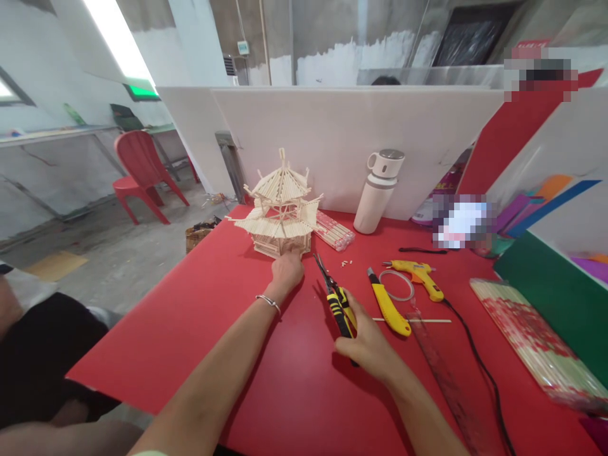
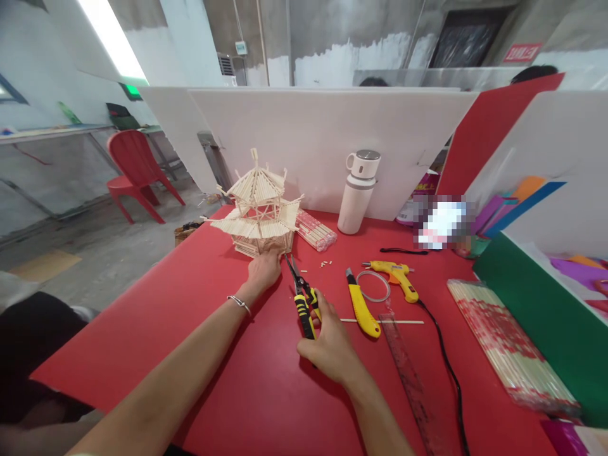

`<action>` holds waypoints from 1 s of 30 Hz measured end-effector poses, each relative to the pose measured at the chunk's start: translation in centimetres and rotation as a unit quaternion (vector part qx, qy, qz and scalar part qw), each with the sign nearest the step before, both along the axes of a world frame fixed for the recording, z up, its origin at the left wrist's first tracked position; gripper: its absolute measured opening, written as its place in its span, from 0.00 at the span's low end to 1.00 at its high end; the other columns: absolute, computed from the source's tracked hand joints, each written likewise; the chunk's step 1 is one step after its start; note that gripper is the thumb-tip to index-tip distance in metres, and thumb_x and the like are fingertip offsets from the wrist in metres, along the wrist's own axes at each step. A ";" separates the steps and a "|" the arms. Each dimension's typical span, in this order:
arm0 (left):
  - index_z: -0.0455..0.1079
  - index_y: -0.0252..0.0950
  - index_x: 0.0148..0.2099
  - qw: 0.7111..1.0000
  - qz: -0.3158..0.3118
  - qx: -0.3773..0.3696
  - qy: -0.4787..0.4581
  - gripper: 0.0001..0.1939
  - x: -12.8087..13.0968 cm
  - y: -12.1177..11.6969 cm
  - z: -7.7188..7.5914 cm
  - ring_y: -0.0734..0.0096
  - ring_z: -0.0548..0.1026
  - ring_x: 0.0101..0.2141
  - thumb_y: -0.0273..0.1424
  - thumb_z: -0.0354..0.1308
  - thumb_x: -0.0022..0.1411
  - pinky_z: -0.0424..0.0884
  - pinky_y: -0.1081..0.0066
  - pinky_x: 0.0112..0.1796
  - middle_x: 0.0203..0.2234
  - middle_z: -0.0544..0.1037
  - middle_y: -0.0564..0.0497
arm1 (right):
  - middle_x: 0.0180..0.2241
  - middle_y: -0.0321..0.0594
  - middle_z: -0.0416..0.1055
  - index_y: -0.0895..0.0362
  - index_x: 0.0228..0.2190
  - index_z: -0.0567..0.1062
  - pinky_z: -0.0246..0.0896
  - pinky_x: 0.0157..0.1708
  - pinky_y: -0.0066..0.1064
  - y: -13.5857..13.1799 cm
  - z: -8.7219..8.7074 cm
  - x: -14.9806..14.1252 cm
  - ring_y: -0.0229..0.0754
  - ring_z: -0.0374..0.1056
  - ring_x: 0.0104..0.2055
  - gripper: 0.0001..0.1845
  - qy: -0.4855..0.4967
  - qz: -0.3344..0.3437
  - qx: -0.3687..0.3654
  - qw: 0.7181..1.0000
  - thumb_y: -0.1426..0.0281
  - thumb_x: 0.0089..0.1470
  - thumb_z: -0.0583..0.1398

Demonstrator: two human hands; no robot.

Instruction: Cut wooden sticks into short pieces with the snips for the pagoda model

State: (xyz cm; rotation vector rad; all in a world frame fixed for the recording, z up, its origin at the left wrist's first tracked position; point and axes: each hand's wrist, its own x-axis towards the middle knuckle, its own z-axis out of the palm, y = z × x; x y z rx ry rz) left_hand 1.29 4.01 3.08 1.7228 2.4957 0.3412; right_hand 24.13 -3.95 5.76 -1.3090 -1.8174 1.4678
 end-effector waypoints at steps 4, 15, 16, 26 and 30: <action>0.67 0.37 0.55 0.999 -0.041 0.003 0.011 0.19 0.6 -1.8 0.2 0.53 0.78 0.46 0.37 0.40 0.73 0.71 0.60 0.42 0.48 0.78 0.38 | 0.38 0.37 0.70 0.55 0.64 0.58 0.65 0.43 0.36 0.0 0.2 -0.1 0.44 0.67 0.40 0.52 0.031 -0.003 -0.001 1.000 0.75 0.34 0.58; 0.68 0.38 0.49 0.998 -0.064 0.011 0.018 0.16 1.4 -6.2 -0.3 0.61 0.78 0.43 0.38 0.41 0.73 0.72 0.65 0.39 0.67 0.60 0.39 | 0.42 0.38 0.71 0.54 0.64 0.60 0.65 0.46 0.36 0.0 -0.2 0.0 0.44 0.68 0.42 0.51 0.004 0.004 0.023 1.000 0.75 0.34 0.59; 0.68 0.38 0.50 0.998 -0.056 0.012 0.018 0.17 1.3 -6.1 -0.2 0.60 0.78 0.43 0.38 0.41 0.73 0.72 0.65 0.39 0.66 0.62 0.39 | 0.42 0.38 0.71 0.54 0.64 0.60 0.65 0.46 0.36 0.0 -0.2 0.0 0.44 0.68 0.42 0.51 0.003 0.003 0.025 1.000 0.75 0.34 0.59; 0.68 0.39 0.52 0.998 -0.061 0.009 0.001 0.17 1.2 -4.3 0.0 0.58 0.79 0.43 0.39 0.42 0.73 0.68 0.67 0.38 0.46 0.79 0.41 | 0.52 0.42 0.68 0.54 0.65 0.57 0.63 0.51 0.39 0.1 0.2 0.1 0.46 0.68 0.47 0.53 -0.030 0.010 0.019 0.999 0.74 0.34 0.59; 0.70 0.40 0.46 0.991 -0.121 0.038 -0.031 0.14 1.2 -4.8 -0.1 0.62 0.78 0.44 0.37 0.45 0.72 0.67 0.70 0.38 0.46 0.80 0.45 | 0.54 0.45 0.66 0.56 0.66 0.56 0.62 0.53 0.38 0.1 0.0 0.0 0.48 0.66 0.51 0.54 -0.038 0.011 0.025 0.999 0.74 0.34 0.59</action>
